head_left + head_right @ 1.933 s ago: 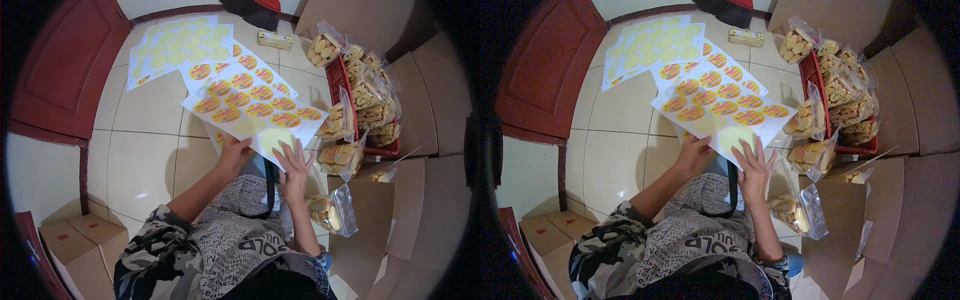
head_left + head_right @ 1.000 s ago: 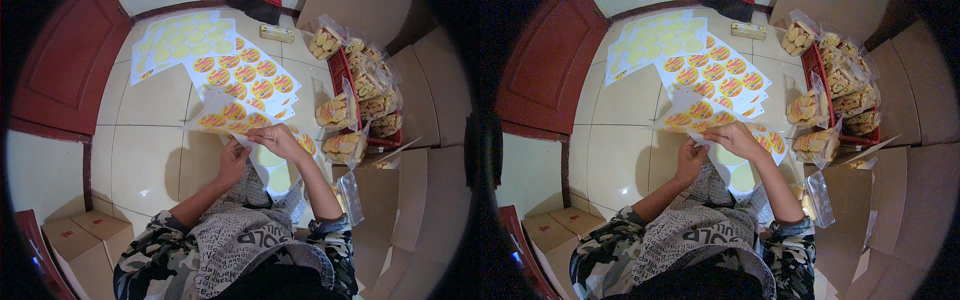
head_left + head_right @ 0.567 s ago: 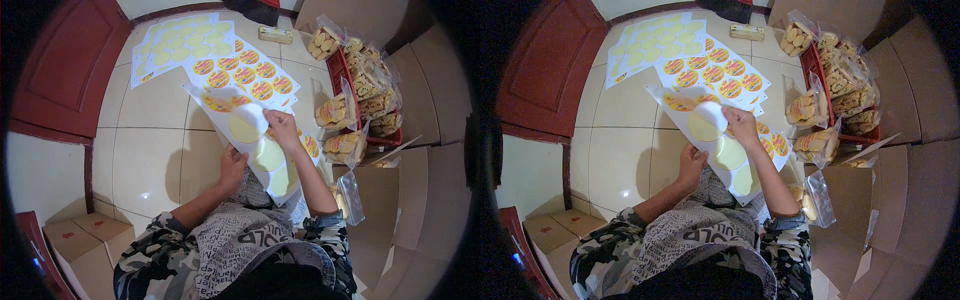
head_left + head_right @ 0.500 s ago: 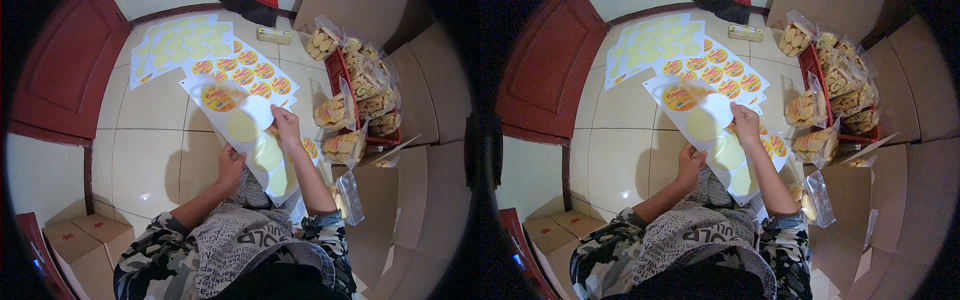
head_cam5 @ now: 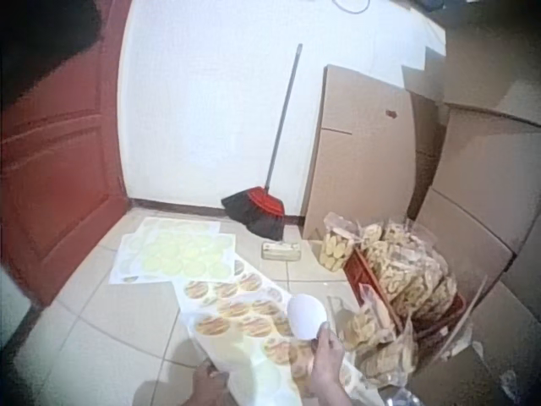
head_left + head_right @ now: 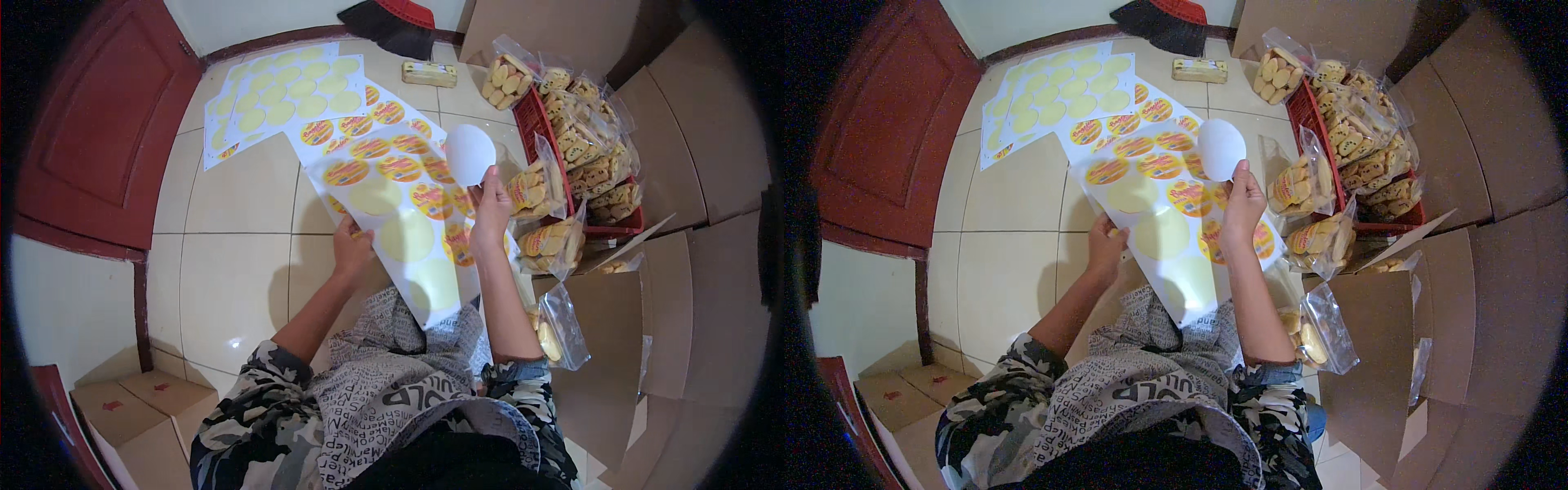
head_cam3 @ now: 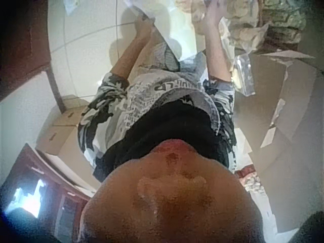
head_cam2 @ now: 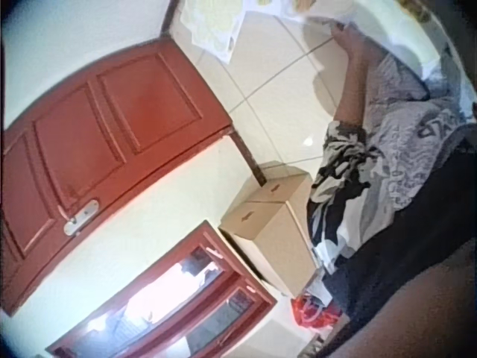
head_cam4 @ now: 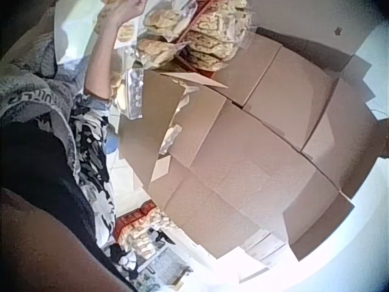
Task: Placing adhesive circular labels onto individual bags of bread snacks.
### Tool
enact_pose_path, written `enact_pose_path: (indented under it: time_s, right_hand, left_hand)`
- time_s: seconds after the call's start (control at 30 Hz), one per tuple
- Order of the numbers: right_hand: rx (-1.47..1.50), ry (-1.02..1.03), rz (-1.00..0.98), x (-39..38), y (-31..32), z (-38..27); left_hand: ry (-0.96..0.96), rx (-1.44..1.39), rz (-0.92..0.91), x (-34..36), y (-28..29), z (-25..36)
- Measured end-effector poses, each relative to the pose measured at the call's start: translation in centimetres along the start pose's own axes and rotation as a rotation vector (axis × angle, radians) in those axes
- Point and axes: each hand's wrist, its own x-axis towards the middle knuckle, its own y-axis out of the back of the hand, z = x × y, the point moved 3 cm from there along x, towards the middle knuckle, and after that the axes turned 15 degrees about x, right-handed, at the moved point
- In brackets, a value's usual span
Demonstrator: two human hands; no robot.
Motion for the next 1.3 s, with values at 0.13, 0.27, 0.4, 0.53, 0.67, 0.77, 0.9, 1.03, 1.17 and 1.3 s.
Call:
enact_pose_path:
  time_s: [0.13, 0.27, 0.4, 0.53, 0.67, 0.77, 0.9, 1.03, 1.17, 1.3]
  right_hand:
    - [-0.114, 0.233, -0.064, -1.5, -2.4, -2.4]
    - [-0.574, 0.814, -0.187, -4.8, -3.0, -5.8]
    - [-0.861, 1.125, -0.479, -8.0, -3.1, -5.6]
    - [-1.021, 1.17, -0.495, -9.4, -1.7, -4.6]
    - [-1.036, 0.915, -0.391, -10.1, -1.6, -4.9]
    - [-0.931, 0.766, -0.245, -10.4, -2.2, -6.9]
    - [-0.704, 0.645, -0.202, -8.9, -0.7, -7.9]
    - [-0.634, 0.563, -0.208, -9.1, 0.3, -9.2]
    - [-0.66, 0.768, -0.034, -10.5, 2.1, -10.8]
    - [-0.65, 0.773, 0.049, -11.2, 4.5, -11.2]
  left_hand:
    - [-0.07, 0.141, 0.348, 5.1, 2.4, -0.4]
    - [-0.044, -0.137, -0.048, -0.4, -1.1, 7.1]
    - [0.013, -0.526, -0.29, -6.9, -3.0, 12.4]
    - [-0.027, -0.412, -0.277, -7.7, -3.7, 12.6]
    - [-0.043, -0.399, -0.19, -7.1, -3.6, 11.2]
    - [-0.137, -0.277, -0.111, -5.9, -3.1, 10.7]
    - [-0.357, 0.052, -0.181, -5.7, -3.3, 11.4]
    - [-0.46, 0.123, -0.303, -5.8, -5.1, 11.7]
    - [-0.41, 0.12, -0.182, -1.9, -7.5, 12.5]
    - [-0.309, 0.038, -0.099, 9.6, -12.8, 11.2]
